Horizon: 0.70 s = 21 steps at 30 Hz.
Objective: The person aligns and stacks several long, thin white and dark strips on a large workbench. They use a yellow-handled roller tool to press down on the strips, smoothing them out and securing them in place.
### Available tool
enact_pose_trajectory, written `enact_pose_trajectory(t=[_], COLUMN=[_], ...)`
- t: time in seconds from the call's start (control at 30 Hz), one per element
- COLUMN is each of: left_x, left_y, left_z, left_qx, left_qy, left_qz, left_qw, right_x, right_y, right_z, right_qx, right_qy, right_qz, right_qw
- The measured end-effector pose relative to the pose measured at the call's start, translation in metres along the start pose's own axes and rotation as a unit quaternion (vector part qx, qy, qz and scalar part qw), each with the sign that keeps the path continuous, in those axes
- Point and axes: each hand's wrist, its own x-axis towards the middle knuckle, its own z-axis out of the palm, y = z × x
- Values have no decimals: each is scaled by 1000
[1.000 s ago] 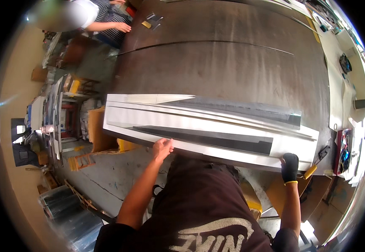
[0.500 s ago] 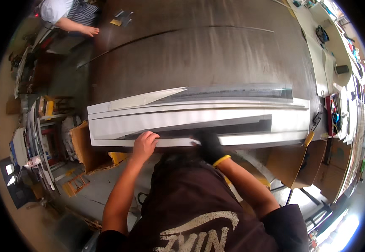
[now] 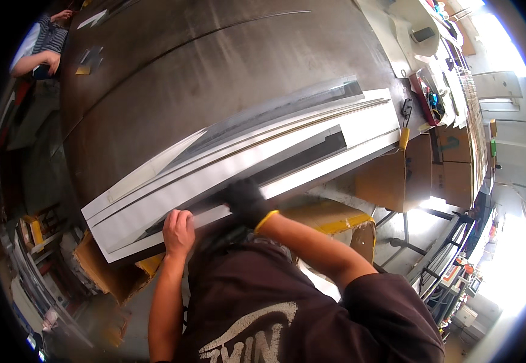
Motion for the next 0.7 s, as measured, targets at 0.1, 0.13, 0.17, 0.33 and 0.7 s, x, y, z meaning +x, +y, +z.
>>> enact_pose_trajectory(t=[0.1,0.13,0.17,0.33,0.7], left_x=[-1,-1,-1,-3,7], left_y=[2,3,6,15,70], left_z=[2,0,0,-5,5], left_qx=[7,11,20,74,20], left_qy=[1,-7,-13,-41,14], left_qz=[-13,-18,-28,-75,-214], left_qw=[1000,1000,999,994,976], right_x=[-42,-54,-66,-122,-133], right_y=[70,96,123,244,252], right_z=[-26,-37,-49,-105,-113], right_qx=[-35,-13,10,21,-1], right_qy=[123,116,106,102,171], right_qz=[-18,11,41,80,-3], right_qw=[992,993,993,991,985])
